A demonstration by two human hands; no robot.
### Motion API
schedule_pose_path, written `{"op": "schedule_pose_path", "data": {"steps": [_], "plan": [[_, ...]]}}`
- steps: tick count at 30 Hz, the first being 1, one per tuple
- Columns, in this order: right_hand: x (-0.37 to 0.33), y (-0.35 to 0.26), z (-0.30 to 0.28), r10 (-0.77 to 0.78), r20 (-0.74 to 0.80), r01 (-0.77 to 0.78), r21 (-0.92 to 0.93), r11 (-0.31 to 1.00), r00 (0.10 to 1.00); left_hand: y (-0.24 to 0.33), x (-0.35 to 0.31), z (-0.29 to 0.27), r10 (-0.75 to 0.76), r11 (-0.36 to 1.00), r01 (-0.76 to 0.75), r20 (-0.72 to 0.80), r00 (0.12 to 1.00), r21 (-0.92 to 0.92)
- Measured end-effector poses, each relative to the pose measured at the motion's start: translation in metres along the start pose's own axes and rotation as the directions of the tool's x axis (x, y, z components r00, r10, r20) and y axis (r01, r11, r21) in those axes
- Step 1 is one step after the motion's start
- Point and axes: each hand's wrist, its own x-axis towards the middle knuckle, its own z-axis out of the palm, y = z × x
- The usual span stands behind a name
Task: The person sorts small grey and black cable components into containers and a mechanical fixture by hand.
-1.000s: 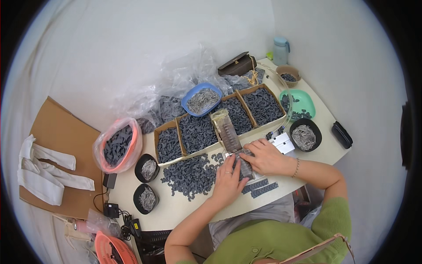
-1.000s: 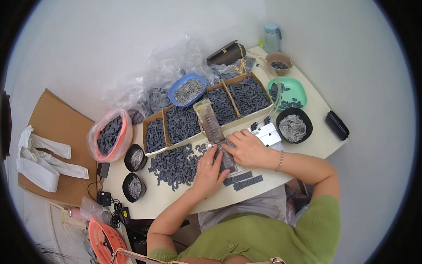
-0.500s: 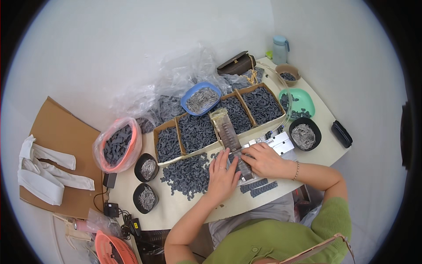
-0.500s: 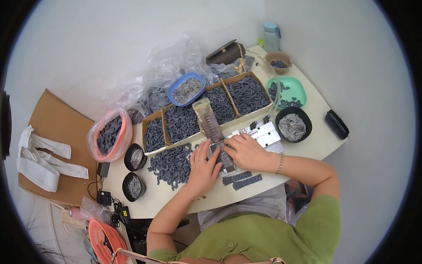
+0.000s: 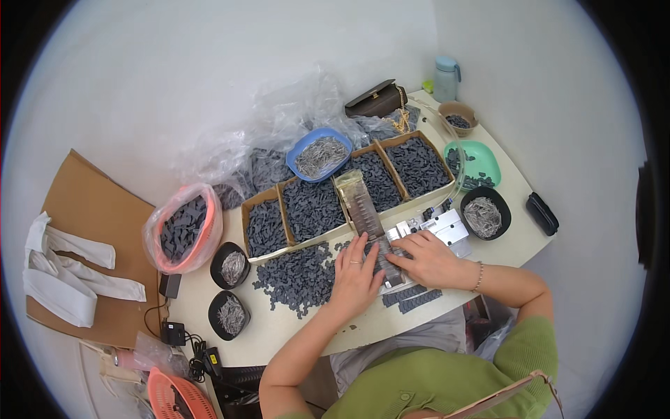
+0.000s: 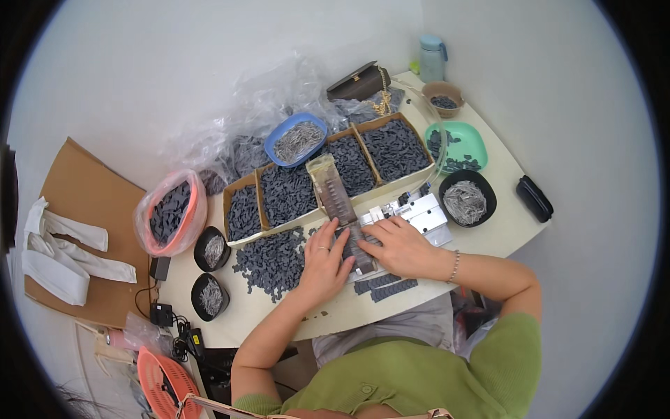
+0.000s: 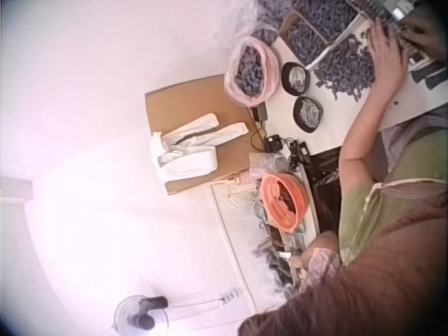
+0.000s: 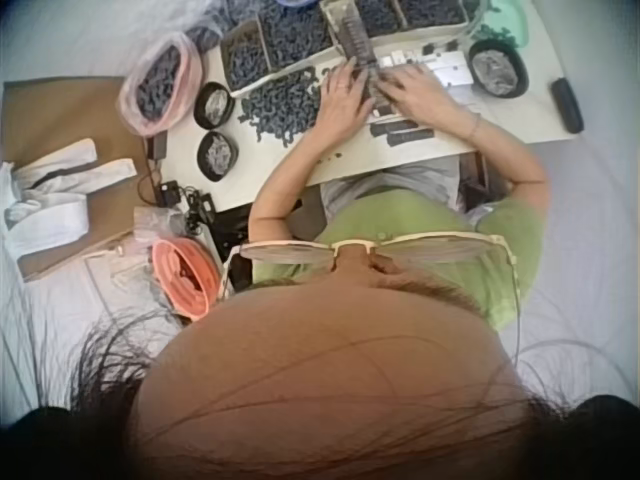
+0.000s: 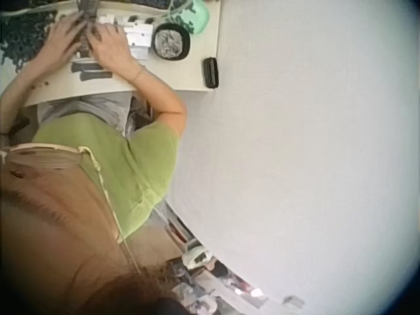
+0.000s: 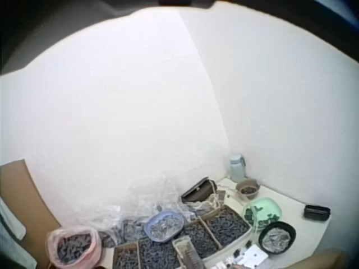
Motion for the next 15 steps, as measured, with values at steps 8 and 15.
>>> {"op": "schedule_pose_path", "data": {"steps": [8,15], "plan": [[0.007,0.013,0.0,-0.031,0.022,0.03,0.01,0.999,0.999,-0.009,-0.01,-0.009,0.182,0.981,-0.183,0.03,0.983,0.06],[0.013,0.021,-0.006,-0.168,0.059,0.17,-0.024,0.985,0.984,0.02,-0.02,0.002,0.1,0.955,-0.103,0.024,0.995,0.277]]}}
